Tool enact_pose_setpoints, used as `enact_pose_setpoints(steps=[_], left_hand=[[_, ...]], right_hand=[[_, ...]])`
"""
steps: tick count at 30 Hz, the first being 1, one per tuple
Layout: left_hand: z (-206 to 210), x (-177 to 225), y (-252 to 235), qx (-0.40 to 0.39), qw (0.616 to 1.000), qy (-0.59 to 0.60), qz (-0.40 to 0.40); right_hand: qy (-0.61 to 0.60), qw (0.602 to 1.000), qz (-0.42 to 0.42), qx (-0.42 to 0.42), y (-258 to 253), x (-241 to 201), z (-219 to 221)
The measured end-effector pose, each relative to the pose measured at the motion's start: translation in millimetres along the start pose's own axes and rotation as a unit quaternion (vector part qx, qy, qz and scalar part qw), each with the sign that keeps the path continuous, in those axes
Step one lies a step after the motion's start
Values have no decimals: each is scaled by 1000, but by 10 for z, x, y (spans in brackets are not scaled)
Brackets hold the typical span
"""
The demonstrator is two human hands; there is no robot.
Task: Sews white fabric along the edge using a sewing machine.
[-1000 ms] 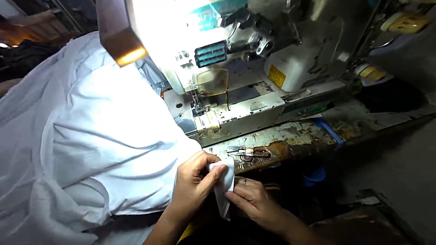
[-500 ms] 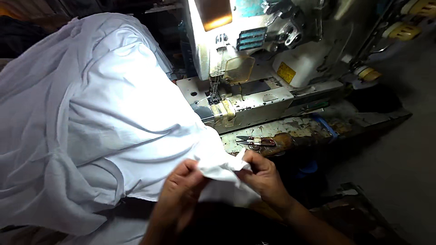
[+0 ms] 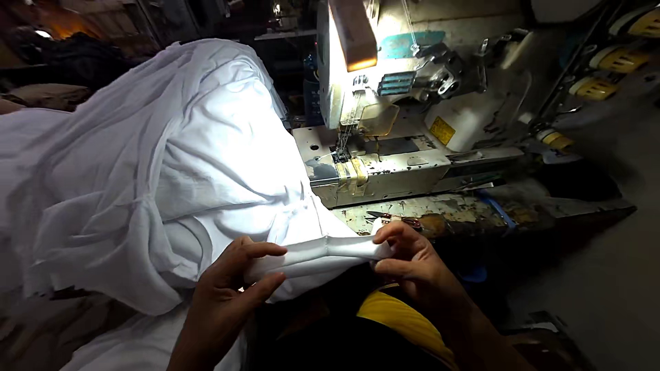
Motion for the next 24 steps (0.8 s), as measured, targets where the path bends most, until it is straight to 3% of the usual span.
enact_pose_setpoints(steps=[2,4,6,7,9,10,13,14,16,19,22,24], left_hand=[[20,102,14,66,989,-113,67],[59,157,-11,119,967,-181,133],[112,102,-121,123,966,-188,124],[148,37,-222,116,981,-134,75],[291,-68,-541,110,991,35,-64],[361,-69,-738,104,990,41,-84],[469,-81,-1404,43,976,-212,34],[535,-194,-1605,-3,952,-300,57],[725,-550,-1947,-111,916,-385,26],[931,-928,-2375,-151,895,-420,7],[884,-1562,-2549,-118,899,-394,151],[804,-1869,-2584,-142,899,-384,157]], right_hand=[[207,972,-84,75,70,-87,55],[408,885,-171,145,146,-145,93],[493,823,-217,178,157,-214,102],[501,818,-220,177,129,-242,96],[467,846,-201,162,1,-264,61],[420,876,-177,156,-97,-253,15],[169,973,-11,159,-405,-31,-212],[87,980,39,172,-463,97,-302],[13,977,101,185,-532,315,-431],[31,976,116,181,-658,537,-523],[108,980,59,155,-787,608,-460],[138,980,23,140,-803,634,-400]])
Point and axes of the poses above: each hand's wrist, its own y-axis away from the middle knuckle, its own z-axis out of the palm, x = y × z, the point moved 6 cm from there along -y, towards the middle knuckle, and after that the axes turned 1 degree about y, right-handed, at the moved point
